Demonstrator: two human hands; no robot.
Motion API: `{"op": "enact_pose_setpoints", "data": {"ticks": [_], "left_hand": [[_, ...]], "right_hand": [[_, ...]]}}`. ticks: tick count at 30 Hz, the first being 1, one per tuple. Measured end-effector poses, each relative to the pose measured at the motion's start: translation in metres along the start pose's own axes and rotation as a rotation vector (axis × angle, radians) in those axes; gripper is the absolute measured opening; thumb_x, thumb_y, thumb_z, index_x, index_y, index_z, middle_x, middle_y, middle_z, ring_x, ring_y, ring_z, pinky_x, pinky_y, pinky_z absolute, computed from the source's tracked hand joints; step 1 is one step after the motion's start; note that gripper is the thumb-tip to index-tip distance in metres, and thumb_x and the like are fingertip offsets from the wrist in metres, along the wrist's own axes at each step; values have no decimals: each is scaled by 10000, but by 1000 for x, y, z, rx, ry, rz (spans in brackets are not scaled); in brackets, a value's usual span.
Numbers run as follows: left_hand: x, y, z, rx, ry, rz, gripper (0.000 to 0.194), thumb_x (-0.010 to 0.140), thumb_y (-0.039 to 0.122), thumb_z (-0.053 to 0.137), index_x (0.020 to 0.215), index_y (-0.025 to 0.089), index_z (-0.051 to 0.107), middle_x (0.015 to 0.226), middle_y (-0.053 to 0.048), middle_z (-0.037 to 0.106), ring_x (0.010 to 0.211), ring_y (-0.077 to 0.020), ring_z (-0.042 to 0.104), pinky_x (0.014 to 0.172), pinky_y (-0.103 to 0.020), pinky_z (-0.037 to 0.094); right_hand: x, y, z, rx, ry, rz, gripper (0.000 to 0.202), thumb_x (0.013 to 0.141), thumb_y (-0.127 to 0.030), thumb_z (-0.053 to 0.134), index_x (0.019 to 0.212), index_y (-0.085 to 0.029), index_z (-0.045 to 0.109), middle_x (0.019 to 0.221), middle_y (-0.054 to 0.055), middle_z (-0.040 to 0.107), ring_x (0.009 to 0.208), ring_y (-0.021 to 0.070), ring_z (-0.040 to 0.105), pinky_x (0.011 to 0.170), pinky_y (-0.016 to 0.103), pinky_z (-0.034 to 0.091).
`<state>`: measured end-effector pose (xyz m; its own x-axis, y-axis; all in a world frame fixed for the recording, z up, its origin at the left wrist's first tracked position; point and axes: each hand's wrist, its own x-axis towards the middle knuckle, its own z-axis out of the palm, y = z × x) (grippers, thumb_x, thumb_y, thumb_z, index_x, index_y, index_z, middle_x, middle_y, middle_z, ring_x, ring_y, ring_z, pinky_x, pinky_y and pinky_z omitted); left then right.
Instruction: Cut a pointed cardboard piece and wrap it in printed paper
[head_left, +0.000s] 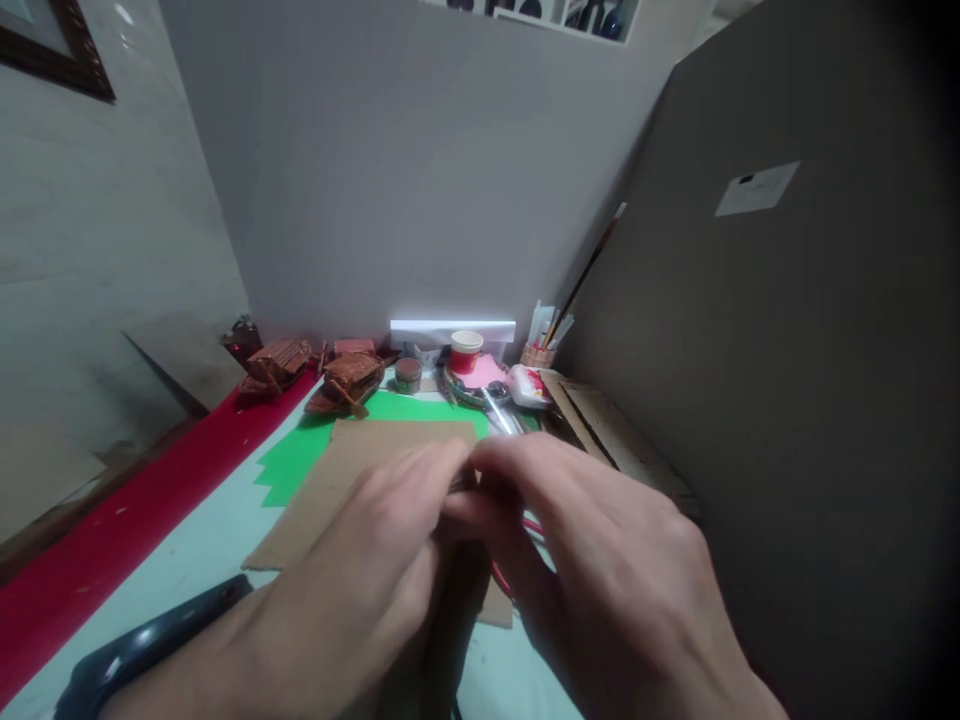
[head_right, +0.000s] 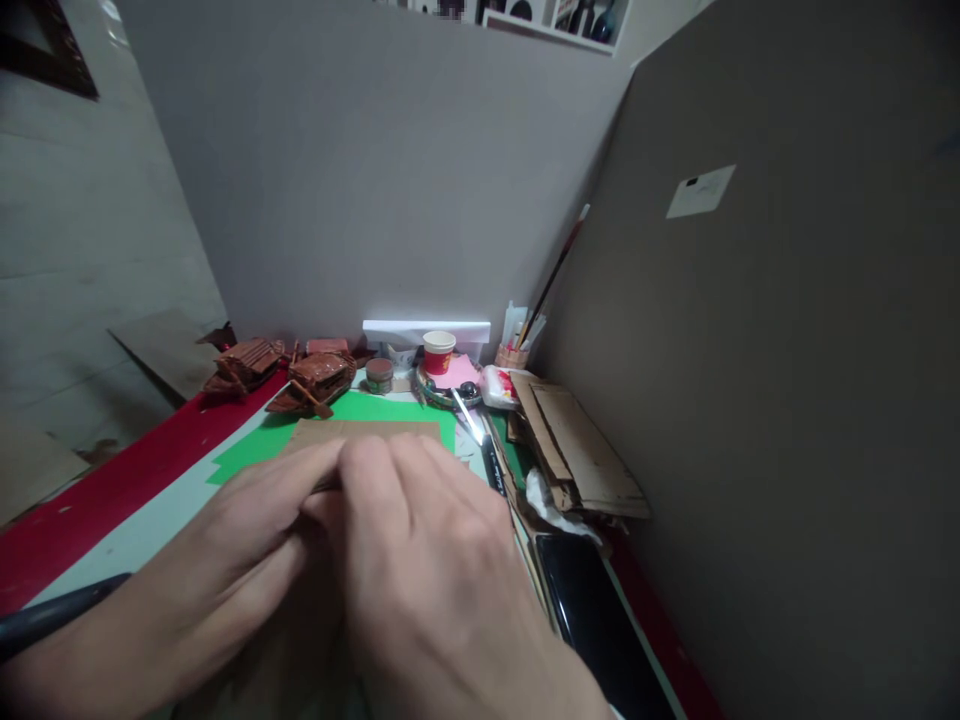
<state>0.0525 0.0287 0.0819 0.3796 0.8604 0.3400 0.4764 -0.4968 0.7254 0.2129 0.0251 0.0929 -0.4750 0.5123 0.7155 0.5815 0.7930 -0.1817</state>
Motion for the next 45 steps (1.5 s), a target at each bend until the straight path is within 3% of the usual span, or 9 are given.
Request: {"op": "enact_pose_setpoints", "data": {"ticks": [2, 5, 9, 17, 25, 29, 34, 41, 45], "left_hand": [[0, -1, 1, 12, 5, 18, 180, 908, 115, 379, 885, 244, 504, 918, -16, 655, 869, -198, 609, 809, -315, 491], [-2, 1, 0, 4, 30, 43, 205, 901, 104, 382, 788, 253, 466, 820, 6, 652, 757, -178, 610, 701, -286, 503], [-2, 4, -5, -20, 1, 87, 238, 881, 54, 374, 870, 235, 528, 925, -4, 692, 858, -162, 647, 783, -236, 515], [1, -8, -8, -49, -84, 106, 259, 886, 17, 393, 875, 233, 536, 944, 28, 668, 901, -153, 617, 882, -221, 463], [3, -3, -11, -122, -122, 38, 211, 954, 137, 460, 1051, 265, 598, 1115, 30, 680, 1036, -166, 605, 985, -247, 421], [0, 1, -15, -72, -99, -26, 122, 942, 219, 495, 833, 254, 535, 833, 52, 652, 807, -164, 609, 784, -248, 472], [-2, 5, -19, 44, -18, 12, 163, 907, 220, 492, 756, 244, 550, 757, 33, 617, 771, -186, 596, 732, -283, 455], [-1, 11, -27, -98, -2, -6, 181, 930, 201, 522, 757, 238, 560, 743, 64, 621, 700, -130, 587, 667, -252, 442], [-3, 10, -29, -239, 55, -41, 194, 951, 179, 535, 772, 245, 571, 753, 95, 605, 717, -92, 580, 701, -206, 434]], "right_hand": [[-2, -1, 6, -15, -31, 1, 193, 947, -69, 496, 805, -175, 571, 782, 14, 572, 721, 154, 535, 628, 285, 401], [-3, 0, 10, 50, 165, -48, 300, 949, -66, 373, 702, -191, 488, 715, 24, 510, 658, 160, 468, 559, 309, 331], [3, 10, 3, 279, -63, -13, 218, 856, 42, 514, 774, -160, 514, 757, -15, 504, 712, 107, 474, 636, 233, 379], [8, 21, 16, 370, -10, -20, 233, 716, 68, 534, 793, -152, 543, 740, -35, 466, 661, 102, 388, 595, 239, 329], [10, 26, -6, 324, -78, 35, 115, 993, -119, 518, 926, -138, 610, 745, -39, 557, 621, 64, 492, 593, 182, 386], [9, 23, -12, 141, 20, 29, 48, 965, -96, 547, 940, -131, 567, 727, -48, 526, 576, 65, 446, 551, 205, 358], [10, 19, -13, 184, -105, 1, 171, 975, -154, 532, 806, -152, 554, 727, -28, 501, 612, 91, 424, 564, 247, 337], [6, 14, -10, 293, -286, 129, 185, 881, -283, 699, 925, -196, 542, 889, -18, 561, 783, 139, 520, 671, 265, 396], [6, 13, 0, 303, -288, 112, 121, 980, -219, 524, 865, -183, 537, 816, -8, 559, 729, 143, 511, 629, 269, 394]]}}
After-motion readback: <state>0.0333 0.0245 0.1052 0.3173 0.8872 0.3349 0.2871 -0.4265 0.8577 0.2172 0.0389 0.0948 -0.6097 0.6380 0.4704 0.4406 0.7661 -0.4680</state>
